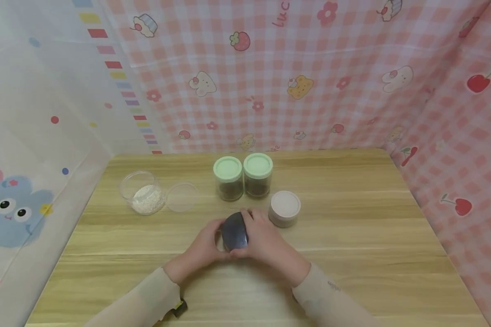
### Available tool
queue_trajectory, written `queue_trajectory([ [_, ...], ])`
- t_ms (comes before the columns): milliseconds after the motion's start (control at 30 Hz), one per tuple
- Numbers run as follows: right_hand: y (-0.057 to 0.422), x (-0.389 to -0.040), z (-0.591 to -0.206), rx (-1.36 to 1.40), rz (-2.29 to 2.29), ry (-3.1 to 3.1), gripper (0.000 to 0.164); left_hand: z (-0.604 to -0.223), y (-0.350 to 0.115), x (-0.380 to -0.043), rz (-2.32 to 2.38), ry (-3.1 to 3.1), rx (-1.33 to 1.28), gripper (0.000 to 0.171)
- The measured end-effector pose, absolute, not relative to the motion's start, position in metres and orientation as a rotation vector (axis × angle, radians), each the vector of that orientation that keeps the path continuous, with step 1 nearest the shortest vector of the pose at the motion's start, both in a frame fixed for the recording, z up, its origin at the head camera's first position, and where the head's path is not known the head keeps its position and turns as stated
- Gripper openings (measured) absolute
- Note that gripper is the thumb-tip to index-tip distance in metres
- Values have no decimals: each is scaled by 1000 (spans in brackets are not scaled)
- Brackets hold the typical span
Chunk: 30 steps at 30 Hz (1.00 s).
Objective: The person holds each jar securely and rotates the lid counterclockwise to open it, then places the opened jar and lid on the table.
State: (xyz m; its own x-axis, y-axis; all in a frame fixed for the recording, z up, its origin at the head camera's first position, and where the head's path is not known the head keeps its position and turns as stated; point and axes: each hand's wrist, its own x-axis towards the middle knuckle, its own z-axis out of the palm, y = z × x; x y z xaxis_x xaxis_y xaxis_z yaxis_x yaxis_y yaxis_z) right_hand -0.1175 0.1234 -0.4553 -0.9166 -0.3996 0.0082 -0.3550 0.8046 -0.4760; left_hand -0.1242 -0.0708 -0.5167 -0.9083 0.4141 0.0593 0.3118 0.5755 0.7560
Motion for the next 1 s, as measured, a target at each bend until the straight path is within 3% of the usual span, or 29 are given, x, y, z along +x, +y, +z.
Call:
queue_trajectory([
  [167, 121, -121, -454, -566, -754, 2867, 104, -520, -68, -124, 1326, 2606, 663, 110],
  [533, 116, -119, -458, -501, -745, 2942, 100, -525, -58, -123, 1466, 2514, 598, 114],
  [1000, 113, -117, -456, -564, -685, 3021, 101, -528, -60, -130, 1389, 2581, 615, 105],
])
